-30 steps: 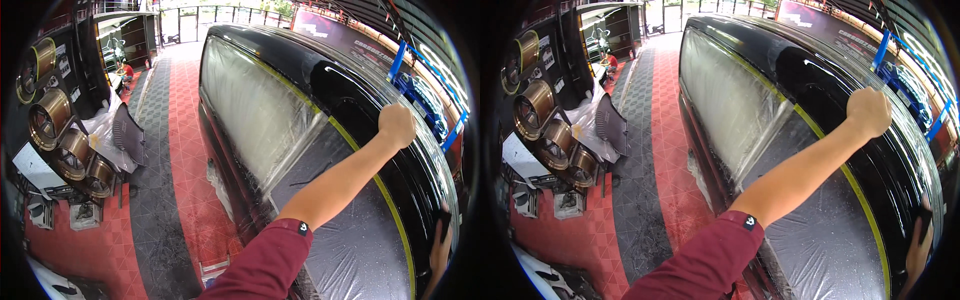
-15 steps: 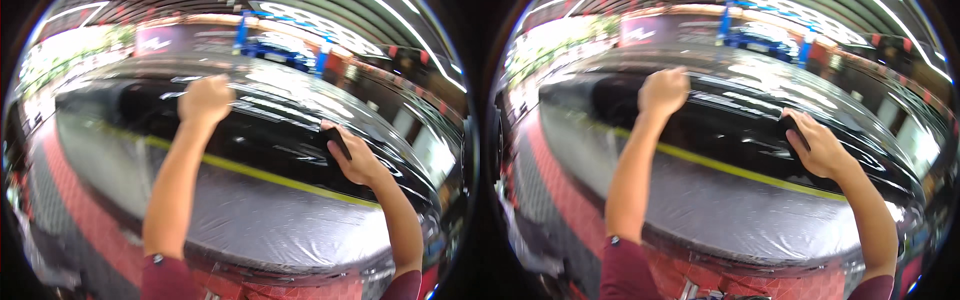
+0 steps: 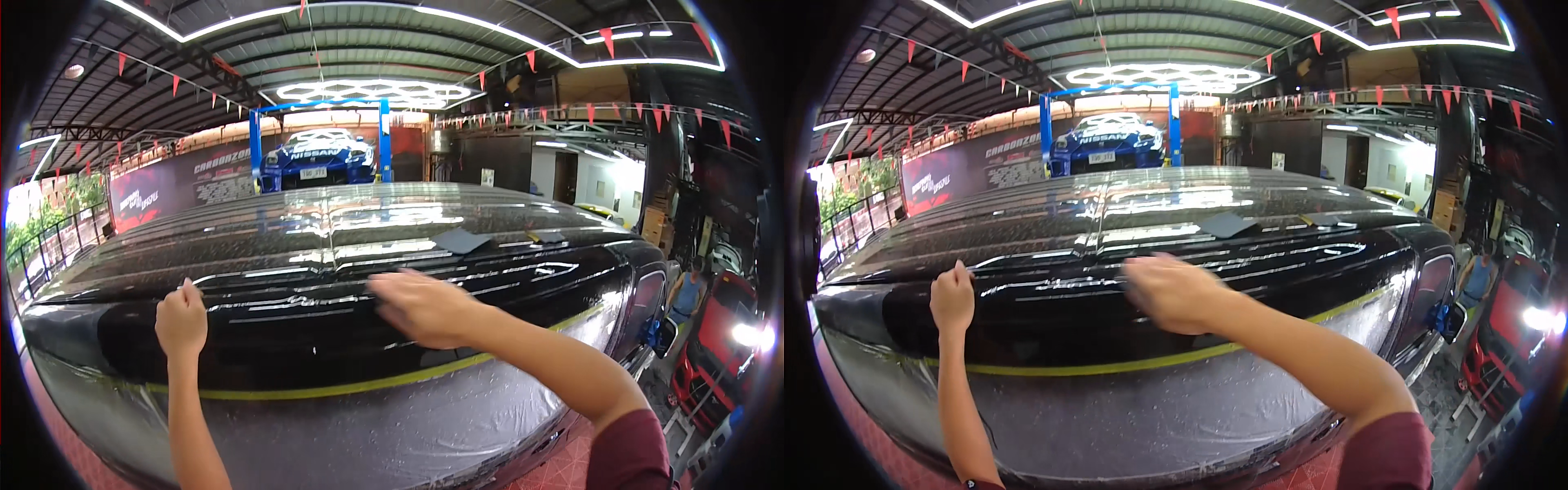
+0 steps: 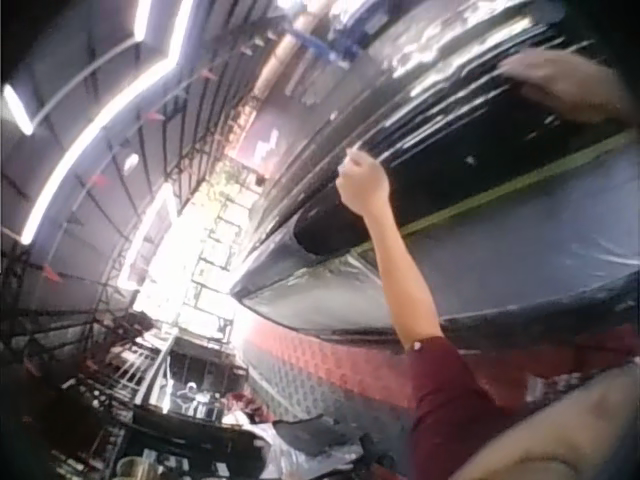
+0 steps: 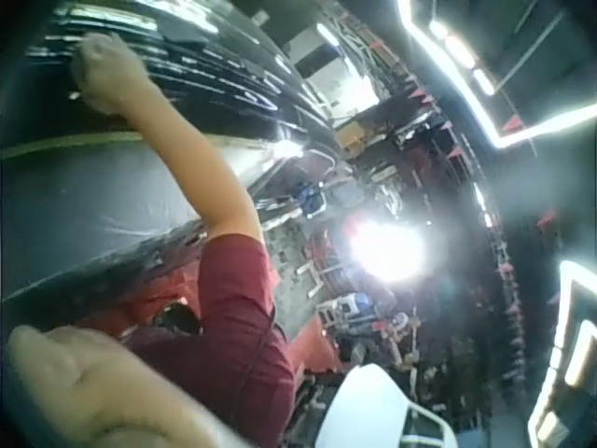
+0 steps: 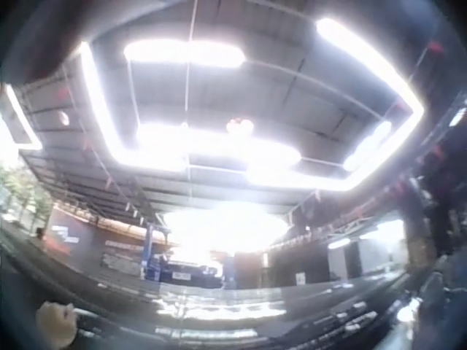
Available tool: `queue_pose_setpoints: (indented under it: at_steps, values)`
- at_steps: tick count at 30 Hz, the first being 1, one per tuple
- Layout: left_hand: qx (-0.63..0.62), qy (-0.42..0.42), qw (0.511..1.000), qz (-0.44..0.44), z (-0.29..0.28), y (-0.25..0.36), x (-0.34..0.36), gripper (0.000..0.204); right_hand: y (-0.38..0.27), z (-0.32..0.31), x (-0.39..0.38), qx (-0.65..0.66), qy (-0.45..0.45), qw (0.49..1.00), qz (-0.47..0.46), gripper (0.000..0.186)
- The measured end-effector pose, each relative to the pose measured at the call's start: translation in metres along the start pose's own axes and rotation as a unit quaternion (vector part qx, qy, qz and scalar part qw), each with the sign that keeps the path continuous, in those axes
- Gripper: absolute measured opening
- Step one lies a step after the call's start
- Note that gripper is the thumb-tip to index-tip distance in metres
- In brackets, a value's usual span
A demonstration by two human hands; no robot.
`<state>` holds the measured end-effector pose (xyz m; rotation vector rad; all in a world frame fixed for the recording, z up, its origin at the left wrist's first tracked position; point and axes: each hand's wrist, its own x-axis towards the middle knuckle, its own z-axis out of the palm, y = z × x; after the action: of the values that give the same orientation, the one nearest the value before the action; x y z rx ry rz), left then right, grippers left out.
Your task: The person wet-sands the upper frame of a car, rubbing the surface with sandpaper and dipping the sandpaper into a bucket of water.
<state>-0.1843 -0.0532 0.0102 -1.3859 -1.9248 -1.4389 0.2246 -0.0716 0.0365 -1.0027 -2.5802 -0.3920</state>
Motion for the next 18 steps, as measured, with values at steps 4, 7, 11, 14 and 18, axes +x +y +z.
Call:
queue_pose_setpoints:
  at_steps: [4,7,11,14,18]
  values:
    - [0.070,-0.005,0.997,-0.041,-0.001,0.030,-0.002,0.055,0.115,-0.022,-0.138,-0.098,0.130,0.982,0.101,0.035]
    - [0.073,0.011,0.997,-0.021,0.008,0.030,0.006,0.055,0.073,-0.023,-0.092,-0.036,0.078,0.994,0.074,0.023]
    - [-0.024,0.034,0.998,0.044,0.024,-0.011,0.015,0.057,0.033,-0.001,-0.034,0.032,0.097,0.995,0.001,0.026]
    - [-0.015,0.037,0.999,0.030,0.019,-0.025,0.007,0.058,0.078,-0.027,-0.086,0.006,0.050,0.995,0.089,0.032]
    - [0.023,0.007,0.999,-0.022,0.018,0.014,0.007,0.058,0.187,-0.050,-0.232,-0.097,0.145,0.962,0.212,0.039]
